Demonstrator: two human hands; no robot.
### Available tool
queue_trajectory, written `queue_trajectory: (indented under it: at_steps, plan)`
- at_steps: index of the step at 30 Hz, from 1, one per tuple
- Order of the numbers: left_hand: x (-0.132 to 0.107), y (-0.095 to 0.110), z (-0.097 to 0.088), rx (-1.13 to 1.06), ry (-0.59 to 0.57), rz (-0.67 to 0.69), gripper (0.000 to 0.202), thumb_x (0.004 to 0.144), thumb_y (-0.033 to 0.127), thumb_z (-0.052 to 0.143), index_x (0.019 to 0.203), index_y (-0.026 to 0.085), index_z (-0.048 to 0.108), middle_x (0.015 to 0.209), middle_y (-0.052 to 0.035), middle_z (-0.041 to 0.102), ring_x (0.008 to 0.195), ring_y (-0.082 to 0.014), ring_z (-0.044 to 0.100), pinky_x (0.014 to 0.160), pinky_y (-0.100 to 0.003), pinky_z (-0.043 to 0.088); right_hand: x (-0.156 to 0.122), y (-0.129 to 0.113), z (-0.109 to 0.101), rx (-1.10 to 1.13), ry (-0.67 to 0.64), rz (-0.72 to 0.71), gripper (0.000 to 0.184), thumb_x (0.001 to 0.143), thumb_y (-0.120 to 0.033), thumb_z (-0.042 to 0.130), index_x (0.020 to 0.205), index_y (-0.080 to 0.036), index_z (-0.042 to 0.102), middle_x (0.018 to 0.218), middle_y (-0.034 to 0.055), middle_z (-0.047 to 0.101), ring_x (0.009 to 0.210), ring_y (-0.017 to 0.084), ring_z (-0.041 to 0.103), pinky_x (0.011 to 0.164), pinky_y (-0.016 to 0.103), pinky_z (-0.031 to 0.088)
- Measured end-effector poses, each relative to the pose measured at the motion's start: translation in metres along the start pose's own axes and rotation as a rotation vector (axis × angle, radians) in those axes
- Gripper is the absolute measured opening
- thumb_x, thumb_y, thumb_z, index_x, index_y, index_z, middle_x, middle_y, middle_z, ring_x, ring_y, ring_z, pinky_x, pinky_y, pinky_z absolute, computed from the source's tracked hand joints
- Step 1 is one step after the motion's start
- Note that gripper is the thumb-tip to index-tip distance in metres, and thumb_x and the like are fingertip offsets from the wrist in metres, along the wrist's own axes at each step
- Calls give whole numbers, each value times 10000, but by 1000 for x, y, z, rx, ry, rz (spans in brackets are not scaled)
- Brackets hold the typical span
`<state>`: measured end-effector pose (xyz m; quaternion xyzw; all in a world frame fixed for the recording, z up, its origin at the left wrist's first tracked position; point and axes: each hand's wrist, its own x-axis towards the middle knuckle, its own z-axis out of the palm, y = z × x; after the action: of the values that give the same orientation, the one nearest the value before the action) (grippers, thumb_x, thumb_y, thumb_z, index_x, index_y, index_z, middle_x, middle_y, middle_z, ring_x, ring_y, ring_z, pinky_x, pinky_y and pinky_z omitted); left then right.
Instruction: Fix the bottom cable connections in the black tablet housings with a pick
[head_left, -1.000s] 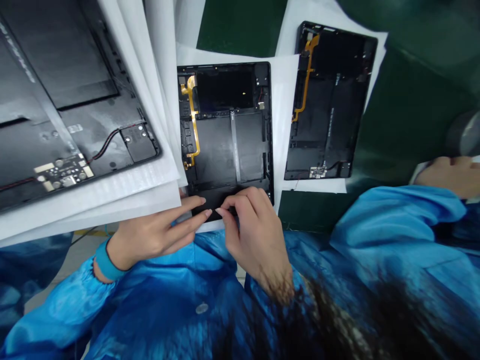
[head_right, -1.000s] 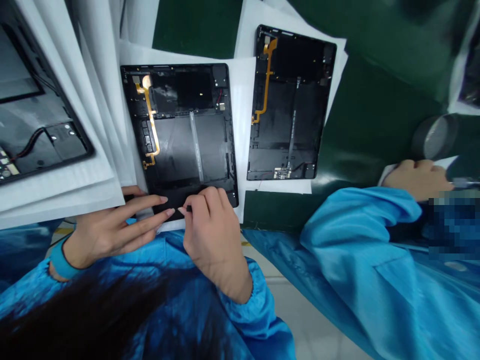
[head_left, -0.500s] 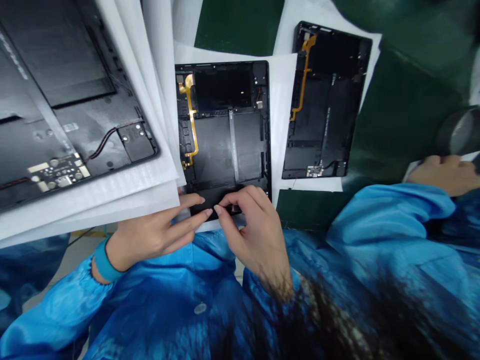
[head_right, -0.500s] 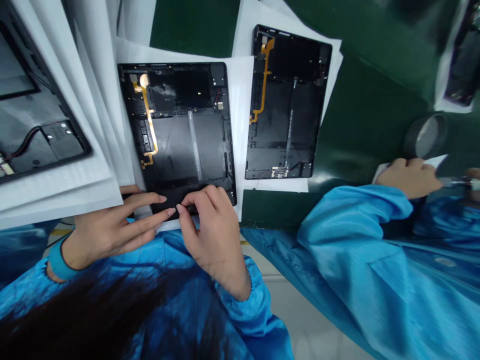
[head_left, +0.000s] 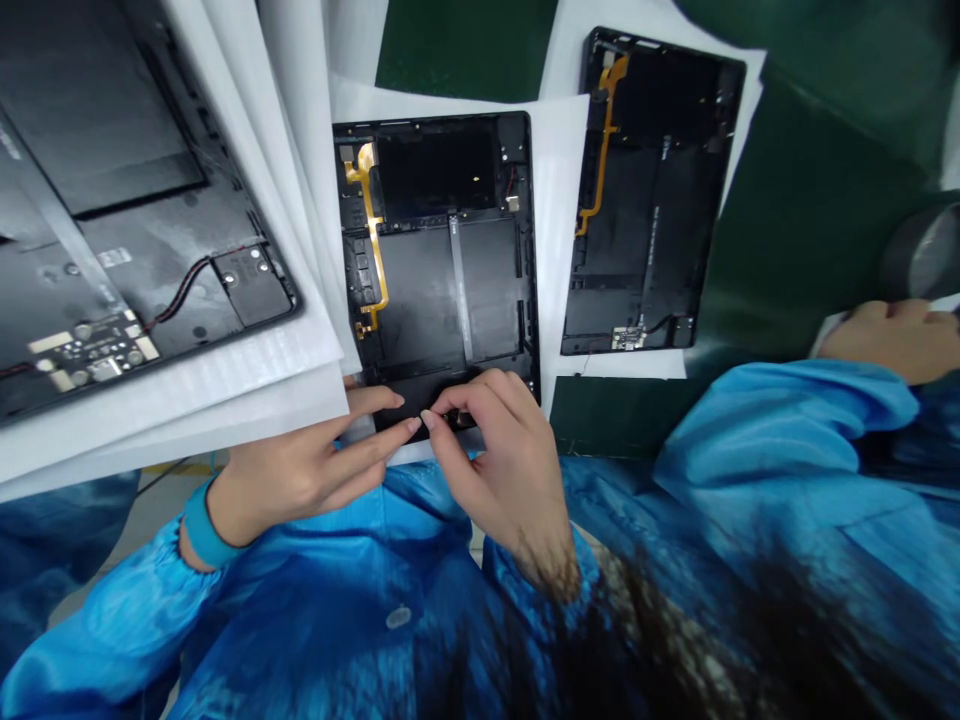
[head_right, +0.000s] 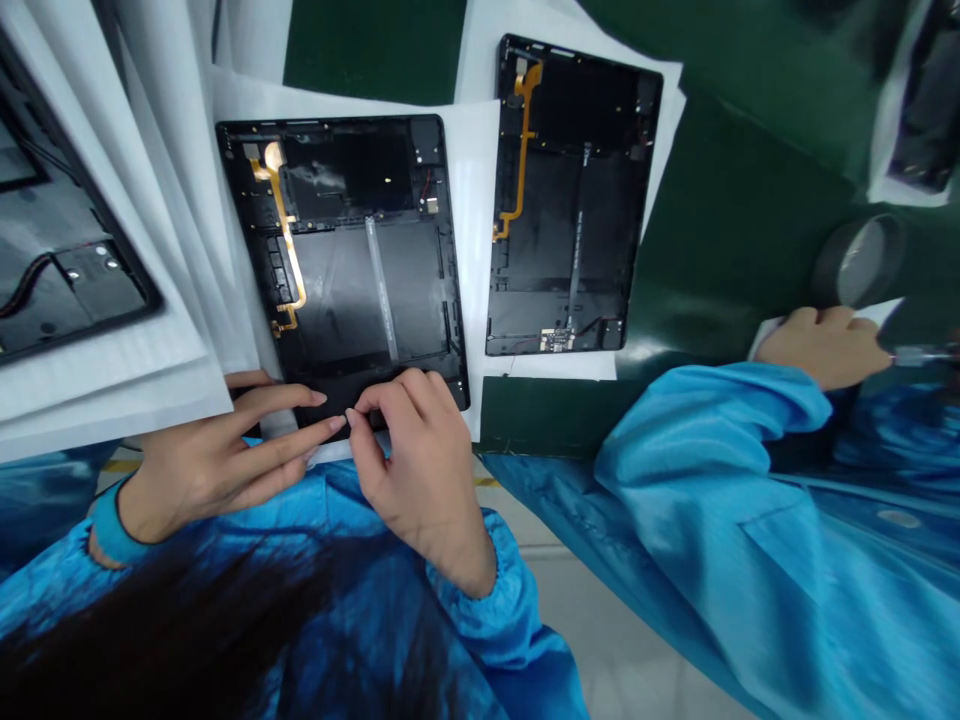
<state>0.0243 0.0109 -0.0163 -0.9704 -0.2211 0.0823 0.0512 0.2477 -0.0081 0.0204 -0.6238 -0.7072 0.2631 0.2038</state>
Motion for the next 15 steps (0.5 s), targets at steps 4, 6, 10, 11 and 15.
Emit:
queue_trajectory:
  at_steps: [4, 6, 10, 11, 15]
  plan:
    - [0, 2, 3, -75, 189, -44, 508, 1106, 429, 181, 1442, 235, 508, 1431, 54, 587, 1358, -277, 520, 914, -359, 618, -5, 4, 2, 28, 39, -32, 79, 966, -175, 592, 907, -212, 629, 864, 16, 635, 826, 185, 561, 712, 336, 491]
    - [2, 4, 3, -202, 395, -157, 401, 1071, 455, 408, 1384, 286, 594, 1348, 68, 647, 1416, -270, 489, 1022, -341, 630, -8, 6, 1, 58, 59, -12, 85, 957, -153, 591, 926, -220, 632, 879, 11, 633, 832, 175, 575, 710, 325, 501]
    - [6, 4, 1, -274, 462, -203, 368, 1054, 448, 459, 1334, 277, 625, 1233, 103, 682, 1256, -199, 622, 1011, -284, 619, -11, 7, -1, 97, 79, 40, 93, 947, -154, 597, 972, -235, 636, 916, 8, 625, 838, 165, 601, 698, 312, 517]
    - [7, 4, 0, -258, 457, -202, 375, 1069, 448, 421, 1328, 274, 629, 1229, 109, 682, 1245, -190, 627, 1007, -284, 619, -11, 7, -2, 102, 73, 41, 90, 946, -161, 601, 983, -235, 637, 924, 10, 624, 845, 167, 606, 700, 313, 522]
    - [6, 3, 2, -129, 425, -165, 458, 1097, 478, 319, 1265, 246, 677, 1281, 79, 679, 1345, -226, 564, 1066, -362, 601, -9, 7, -2, 98, 43, 9, 88, 927, -168, 633, 991, -227, 645, 924, 16, 627, 855, 180, 605, 724, 329, 539]
